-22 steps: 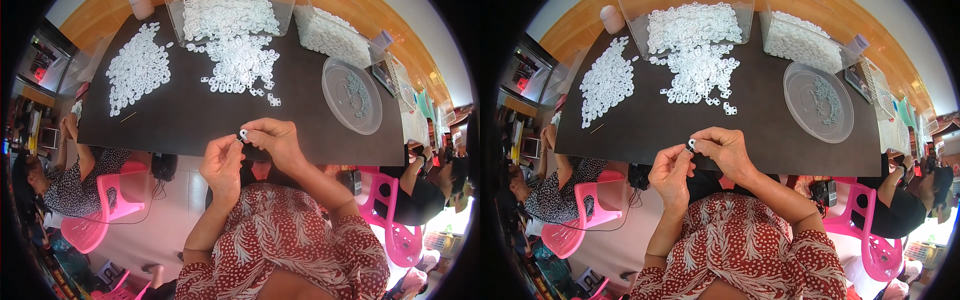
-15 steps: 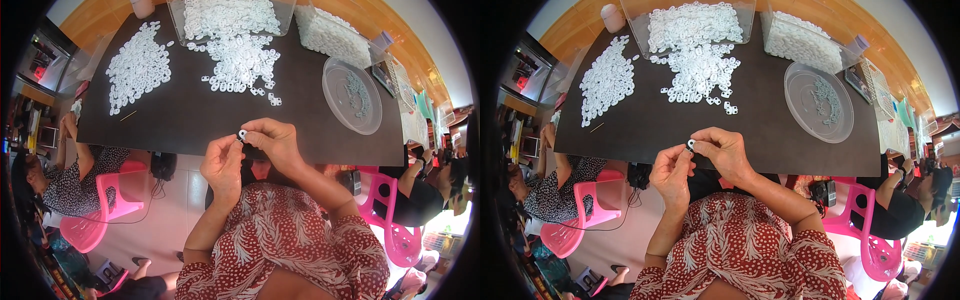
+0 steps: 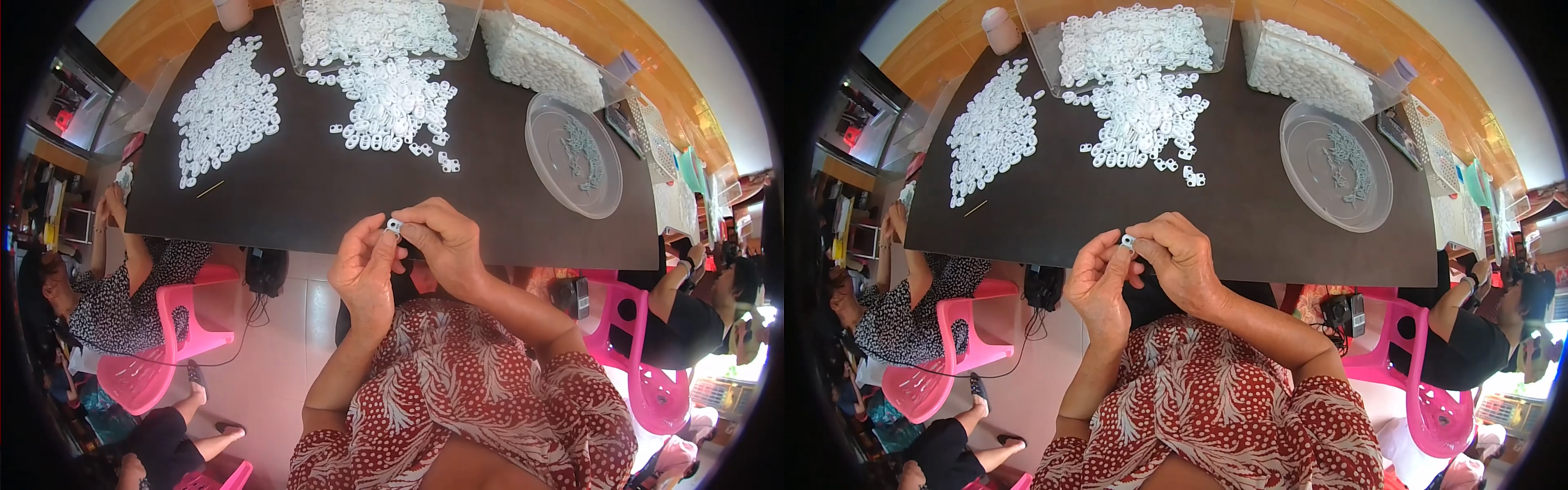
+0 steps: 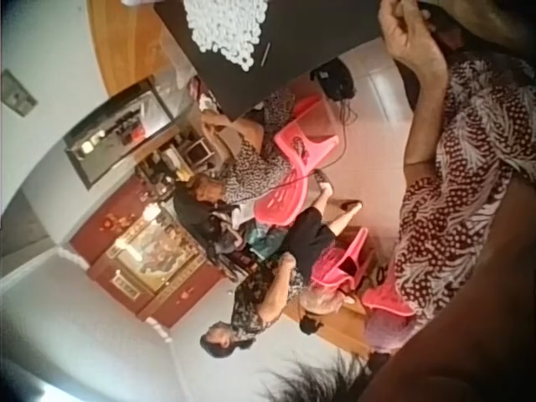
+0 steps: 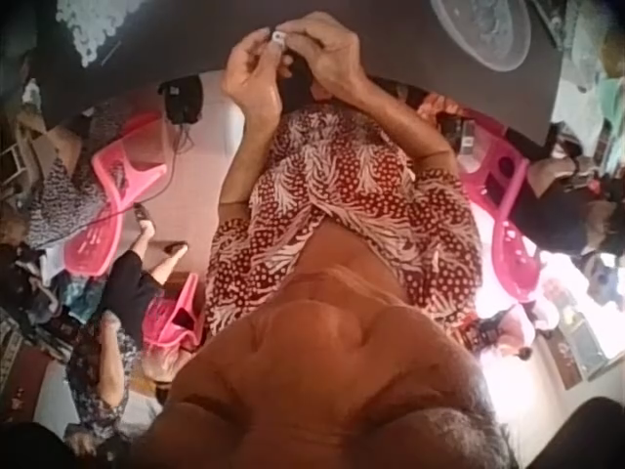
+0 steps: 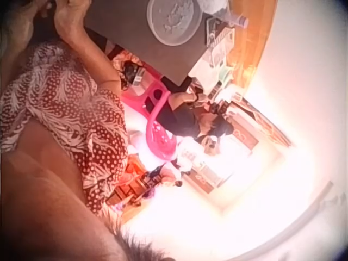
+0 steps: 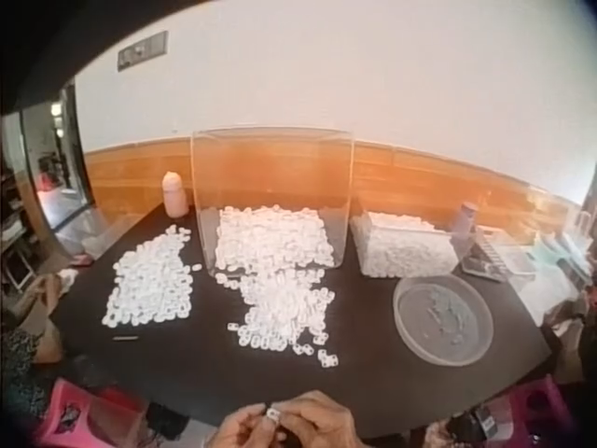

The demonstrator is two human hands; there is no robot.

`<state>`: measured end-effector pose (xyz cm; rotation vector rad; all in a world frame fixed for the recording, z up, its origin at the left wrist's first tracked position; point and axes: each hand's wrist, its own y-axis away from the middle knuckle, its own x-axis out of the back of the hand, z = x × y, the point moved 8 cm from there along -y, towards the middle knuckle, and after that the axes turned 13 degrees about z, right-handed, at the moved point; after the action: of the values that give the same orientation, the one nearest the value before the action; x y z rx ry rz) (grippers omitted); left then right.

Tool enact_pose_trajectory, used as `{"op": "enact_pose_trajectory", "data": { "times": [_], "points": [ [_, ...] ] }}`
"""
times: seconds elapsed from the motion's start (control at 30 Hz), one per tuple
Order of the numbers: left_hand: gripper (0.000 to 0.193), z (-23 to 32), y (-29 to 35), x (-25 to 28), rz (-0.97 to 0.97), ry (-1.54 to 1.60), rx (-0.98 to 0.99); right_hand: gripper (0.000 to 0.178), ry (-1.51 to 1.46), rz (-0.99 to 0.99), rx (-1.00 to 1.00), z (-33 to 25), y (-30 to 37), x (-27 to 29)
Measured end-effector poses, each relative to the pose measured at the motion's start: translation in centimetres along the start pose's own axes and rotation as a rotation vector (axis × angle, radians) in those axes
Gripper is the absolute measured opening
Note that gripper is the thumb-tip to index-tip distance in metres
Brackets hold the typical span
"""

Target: Assembling small hardware components by manually inserting tiny parts into white plastic rings.

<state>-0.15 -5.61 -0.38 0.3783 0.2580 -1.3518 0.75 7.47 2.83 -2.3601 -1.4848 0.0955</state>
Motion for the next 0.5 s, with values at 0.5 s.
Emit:
{"op": "enact_pose_trajectory", "data": {
  "times": [0.5],
  "points": [
    [0.020,-0.3,-0.1,0.3,0.078,0.123,0.114,0.035,0.094,0.003,0.202,-1.5,0.9,-0.2]
  ]
}}
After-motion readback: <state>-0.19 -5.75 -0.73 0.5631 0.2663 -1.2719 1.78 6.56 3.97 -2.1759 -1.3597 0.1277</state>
